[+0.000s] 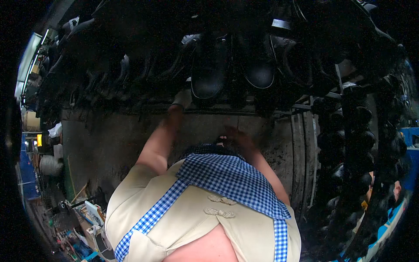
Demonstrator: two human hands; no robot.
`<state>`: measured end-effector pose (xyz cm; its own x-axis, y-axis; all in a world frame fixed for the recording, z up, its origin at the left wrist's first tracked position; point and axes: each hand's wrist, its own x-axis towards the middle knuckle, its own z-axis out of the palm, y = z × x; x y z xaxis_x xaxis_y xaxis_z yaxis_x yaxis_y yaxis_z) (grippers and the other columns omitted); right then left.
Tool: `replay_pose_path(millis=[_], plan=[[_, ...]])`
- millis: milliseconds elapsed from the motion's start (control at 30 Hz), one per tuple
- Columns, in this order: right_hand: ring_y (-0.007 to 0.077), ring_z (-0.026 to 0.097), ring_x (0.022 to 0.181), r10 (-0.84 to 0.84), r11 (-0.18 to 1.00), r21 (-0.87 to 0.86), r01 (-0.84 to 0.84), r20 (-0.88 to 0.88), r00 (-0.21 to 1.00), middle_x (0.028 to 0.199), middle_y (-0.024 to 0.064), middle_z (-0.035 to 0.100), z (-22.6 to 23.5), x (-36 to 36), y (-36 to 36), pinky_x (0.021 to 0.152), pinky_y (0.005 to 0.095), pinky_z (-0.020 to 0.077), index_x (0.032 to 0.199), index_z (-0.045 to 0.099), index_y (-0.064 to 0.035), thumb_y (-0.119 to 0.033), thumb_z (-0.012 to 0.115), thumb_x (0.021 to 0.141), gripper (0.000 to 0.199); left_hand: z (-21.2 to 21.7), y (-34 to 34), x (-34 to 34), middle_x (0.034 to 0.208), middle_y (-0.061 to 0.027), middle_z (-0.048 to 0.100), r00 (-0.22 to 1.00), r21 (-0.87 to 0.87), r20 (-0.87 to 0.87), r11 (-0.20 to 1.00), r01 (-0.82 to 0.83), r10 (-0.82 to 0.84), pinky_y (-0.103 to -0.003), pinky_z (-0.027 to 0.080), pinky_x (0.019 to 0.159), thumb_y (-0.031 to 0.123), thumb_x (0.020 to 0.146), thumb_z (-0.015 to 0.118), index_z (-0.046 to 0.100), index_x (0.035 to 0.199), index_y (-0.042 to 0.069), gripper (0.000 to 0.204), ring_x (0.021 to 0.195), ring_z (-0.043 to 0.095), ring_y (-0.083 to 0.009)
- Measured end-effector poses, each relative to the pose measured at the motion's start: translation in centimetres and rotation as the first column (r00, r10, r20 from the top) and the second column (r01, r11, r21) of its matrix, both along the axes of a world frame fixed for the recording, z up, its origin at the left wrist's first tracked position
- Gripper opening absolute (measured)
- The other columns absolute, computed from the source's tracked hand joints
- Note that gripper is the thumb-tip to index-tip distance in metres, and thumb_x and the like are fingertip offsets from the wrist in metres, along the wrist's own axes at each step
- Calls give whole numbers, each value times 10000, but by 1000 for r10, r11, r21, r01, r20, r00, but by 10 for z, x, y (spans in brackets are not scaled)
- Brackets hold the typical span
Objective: The person repeatedly picks up black shoes from a metal rack, wipes the exterior surfaces with a white cloth, and returns them to the rack. The person handles the shoes one at a time, turning them to wipe different sides before placing them back.
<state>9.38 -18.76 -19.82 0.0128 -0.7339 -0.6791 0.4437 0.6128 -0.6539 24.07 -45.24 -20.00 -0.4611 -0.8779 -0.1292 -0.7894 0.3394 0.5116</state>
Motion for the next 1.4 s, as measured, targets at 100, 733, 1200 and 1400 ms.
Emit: replay_pose_path(millis=[100,733,1200,1400], plan=[[203,533,1065,24,967,-245,-72,-194,981,1225,79,562,-53,-12,30,857,325,435,1280,500,-100,-297,492,936,397,8,3,15,1291,-109,515,991,-157,130,988,-9,30,-449,364,999,408,839,539,533,1241,138,485,1229,446,-290],[145,589,763,352,849,-343,-402,-199,914,1050,131,609,54,19,-16,616,273,493,1335,407,-49,-318,680,831,633,103,166,104,1053,-63,595,464,530,-676,815,-233,572,-256,476,867,51,911,493,545,1088,-32,202,976,589,-151],[124,605,640,27,478,-726,-496,-552,834,935,63,626,92,31,-24,539,248,500,1199,564,-86,-158,667,841,379,175,253,77,1130,-137,572,-32,728,-685,685,-16,728,-337,508,866,50,871,508,516,1160,-15,297,1007,602,-241],[193,605,624,-339,184,-615,-767,-772,538,861,64,581,135,23,-33,531,282,503,1091,644,-123,-89,713,726,372,163,259,81,1128,-146,562,766,-18,-604,957,-288,219,-345,527,823,97,865,545,505,1160,-30,323,997,599,-240]])
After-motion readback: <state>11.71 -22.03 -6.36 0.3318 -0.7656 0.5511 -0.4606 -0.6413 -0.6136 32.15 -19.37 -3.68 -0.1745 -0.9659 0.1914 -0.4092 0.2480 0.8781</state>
